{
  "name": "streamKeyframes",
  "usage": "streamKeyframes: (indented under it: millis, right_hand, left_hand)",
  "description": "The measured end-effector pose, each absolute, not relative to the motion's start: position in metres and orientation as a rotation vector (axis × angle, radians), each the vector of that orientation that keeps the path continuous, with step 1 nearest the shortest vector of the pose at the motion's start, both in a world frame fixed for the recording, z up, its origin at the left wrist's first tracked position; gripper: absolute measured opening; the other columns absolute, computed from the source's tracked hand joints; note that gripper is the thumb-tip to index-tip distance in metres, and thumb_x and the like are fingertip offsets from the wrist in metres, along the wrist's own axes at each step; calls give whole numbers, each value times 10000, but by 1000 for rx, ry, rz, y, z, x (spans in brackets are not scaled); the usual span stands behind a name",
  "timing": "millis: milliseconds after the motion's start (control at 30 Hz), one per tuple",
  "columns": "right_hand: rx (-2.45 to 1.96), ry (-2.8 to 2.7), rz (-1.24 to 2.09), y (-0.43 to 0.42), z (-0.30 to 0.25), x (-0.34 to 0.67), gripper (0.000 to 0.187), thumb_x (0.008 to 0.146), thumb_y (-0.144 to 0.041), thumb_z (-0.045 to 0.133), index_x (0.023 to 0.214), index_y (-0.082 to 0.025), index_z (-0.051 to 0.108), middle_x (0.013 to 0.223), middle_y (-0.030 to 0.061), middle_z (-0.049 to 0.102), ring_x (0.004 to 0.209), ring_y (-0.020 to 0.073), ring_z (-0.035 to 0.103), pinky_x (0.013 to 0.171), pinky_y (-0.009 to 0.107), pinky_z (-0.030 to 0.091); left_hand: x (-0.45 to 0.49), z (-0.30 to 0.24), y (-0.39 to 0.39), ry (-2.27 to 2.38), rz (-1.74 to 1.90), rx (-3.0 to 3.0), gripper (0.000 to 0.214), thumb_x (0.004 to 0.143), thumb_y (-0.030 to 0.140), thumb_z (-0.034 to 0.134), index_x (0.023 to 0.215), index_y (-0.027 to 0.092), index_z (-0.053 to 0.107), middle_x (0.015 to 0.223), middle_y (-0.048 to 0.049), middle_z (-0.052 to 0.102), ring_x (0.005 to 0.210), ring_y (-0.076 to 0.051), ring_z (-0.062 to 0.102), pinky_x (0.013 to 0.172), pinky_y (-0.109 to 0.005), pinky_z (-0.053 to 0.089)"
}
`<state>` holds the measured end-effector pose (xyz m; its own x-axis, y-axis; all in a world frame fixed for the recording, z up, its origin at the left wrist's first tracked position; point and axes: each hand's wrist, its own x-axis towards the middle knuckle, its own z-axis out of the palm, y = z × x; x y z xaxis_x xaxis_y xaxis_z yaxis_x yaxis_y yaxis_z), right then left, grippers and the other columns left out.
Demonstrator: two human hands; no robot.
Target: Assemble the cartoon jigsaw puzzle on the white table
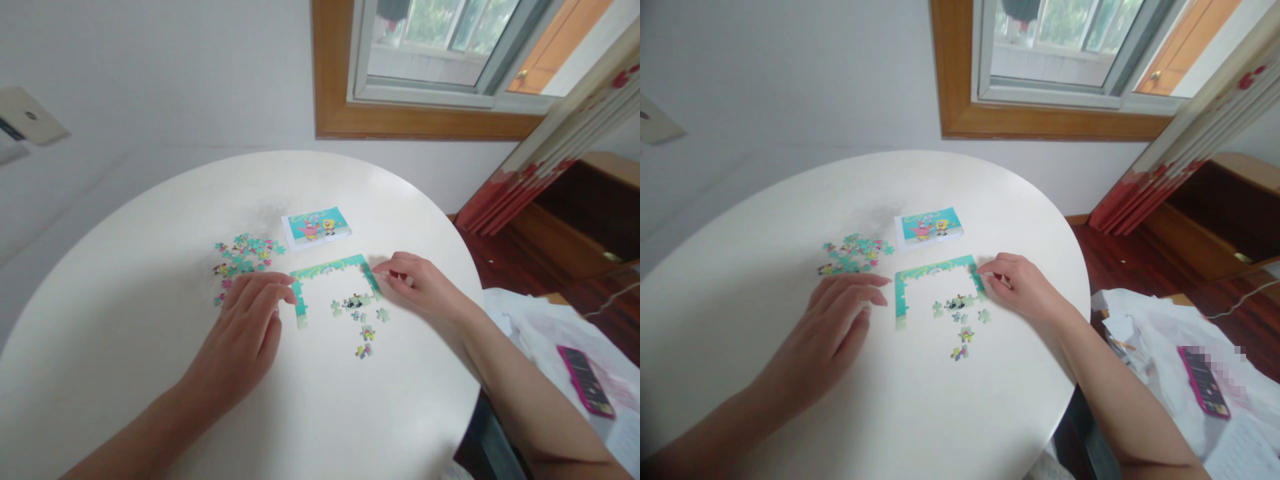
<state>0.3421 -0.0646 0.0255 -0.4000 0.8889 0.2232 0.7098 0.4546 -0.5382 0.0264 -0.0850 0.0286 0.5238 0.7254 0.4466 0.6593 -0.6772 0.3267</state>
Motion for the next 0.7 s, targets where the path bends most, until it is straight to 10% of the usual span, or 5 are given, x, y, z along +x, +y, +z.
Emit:
streamKeyframes:
  millis: [700]
  right_hand:
    - [-1340,-2226,513,-65,26,343,292,856,-109,497,1044,-180,709,847,42,649,666,117,555,666,262,424]
  left_hand:
    - [29,28,-86,1185,821,2633,243,869,36,361,979,206,495,1150,-75,560,1132,-238,492,1009,-461,401]
